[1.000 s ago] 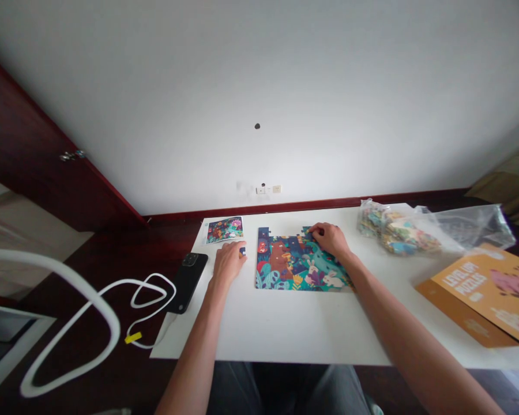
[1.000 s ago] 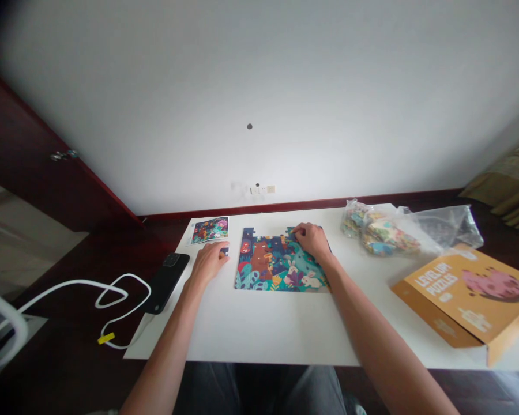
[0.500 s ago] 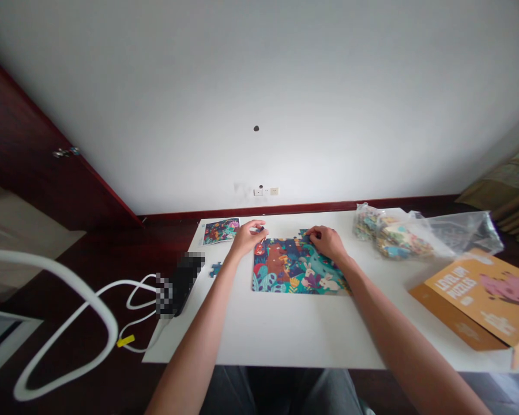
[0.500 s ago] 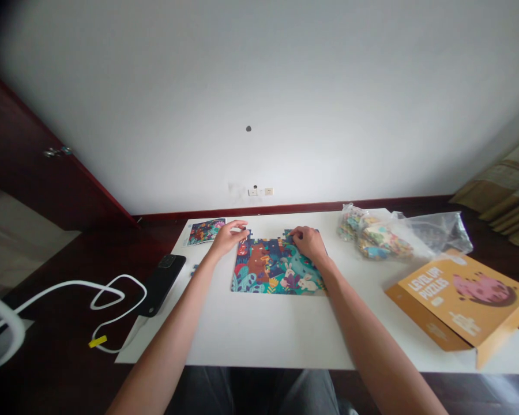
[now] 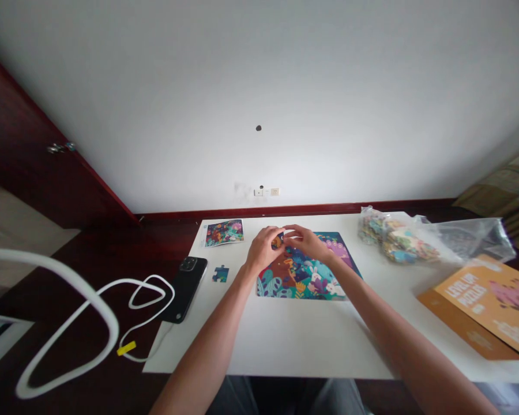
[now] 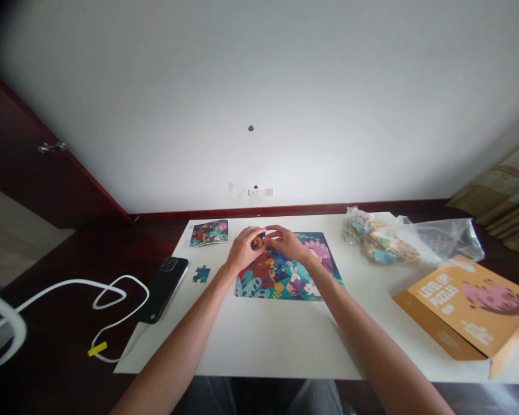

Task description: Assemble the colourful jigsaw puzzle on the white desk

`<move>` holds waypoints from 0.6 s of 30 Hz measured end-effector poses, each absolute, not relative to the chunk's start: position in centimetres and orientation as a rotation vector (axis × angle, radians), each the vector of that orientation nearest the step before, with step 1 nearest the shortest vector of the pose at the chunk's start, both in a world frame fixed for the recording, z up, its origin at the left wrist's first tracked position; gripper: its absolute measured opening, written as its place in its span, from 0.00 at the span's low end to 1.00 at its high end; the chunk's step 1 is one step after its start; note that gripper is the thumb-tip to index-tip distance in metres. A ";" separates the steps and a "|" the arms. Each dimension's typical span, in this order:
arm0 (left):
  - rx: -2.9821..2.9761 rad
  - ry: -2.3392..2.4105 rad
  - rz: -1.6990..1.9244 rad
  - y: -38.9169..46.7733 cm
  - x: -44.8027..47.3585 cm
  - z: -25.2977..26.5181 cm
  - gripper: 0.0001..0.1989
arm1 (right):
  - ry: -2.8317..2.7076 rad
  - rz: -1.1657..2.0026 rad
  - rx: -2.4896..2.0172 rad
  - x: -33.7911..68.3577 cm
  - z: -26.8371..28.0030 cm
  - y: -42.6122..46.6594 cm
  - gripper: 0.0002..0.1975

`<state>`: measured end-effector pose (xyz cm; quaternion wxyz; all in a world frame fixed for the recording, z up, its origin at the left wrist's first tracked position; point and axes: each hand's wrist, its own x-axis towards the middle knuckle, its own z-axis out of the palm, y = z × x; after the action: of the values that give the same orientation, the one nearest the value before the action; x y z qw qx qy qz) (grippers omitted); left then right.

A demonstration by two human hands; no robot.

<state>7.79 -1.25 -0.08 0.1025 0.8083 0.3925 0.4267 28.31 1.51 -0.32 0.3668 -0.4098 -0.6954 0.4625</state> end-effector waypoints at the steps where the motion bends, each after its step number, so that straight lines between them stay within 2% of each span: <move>1: 2.388 1.142 1.257 -1.3 7.9 -0.1 0.22 | -1.812 1.176 -1.022 27.6 -0.3 1.9 0.23; 5: 2.384 1.189 1.268 -1.3 7.5 -0.4 0.23 | -1.851 0.957 -1.125 27.5 -0.8 3.4 0.20; 10: 2.306 1.449 1.288 -0.5 6.0 -1.4 0.17 | -1.770 0.602 -1.426 29.9 -2.2 3.6 0.19; 14: 2.261 1.499 1.195 -0.1 5.8 -2.5 0.14 | -1.789 0.503 -1.434 29.9 -2.5 3.1 0.20; 18: 2.224 1.493 1.149 0.1 6.0 -3.3 0.15 | -1.826 0.561 -1.422 28.8 -2.2 2.8 0.20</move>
<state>5.97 0.09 -3.26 0.1132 0.7581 0.5090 0.3917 28.79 2.78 -2.18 0.3710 -0.5547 -0.7120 0.2186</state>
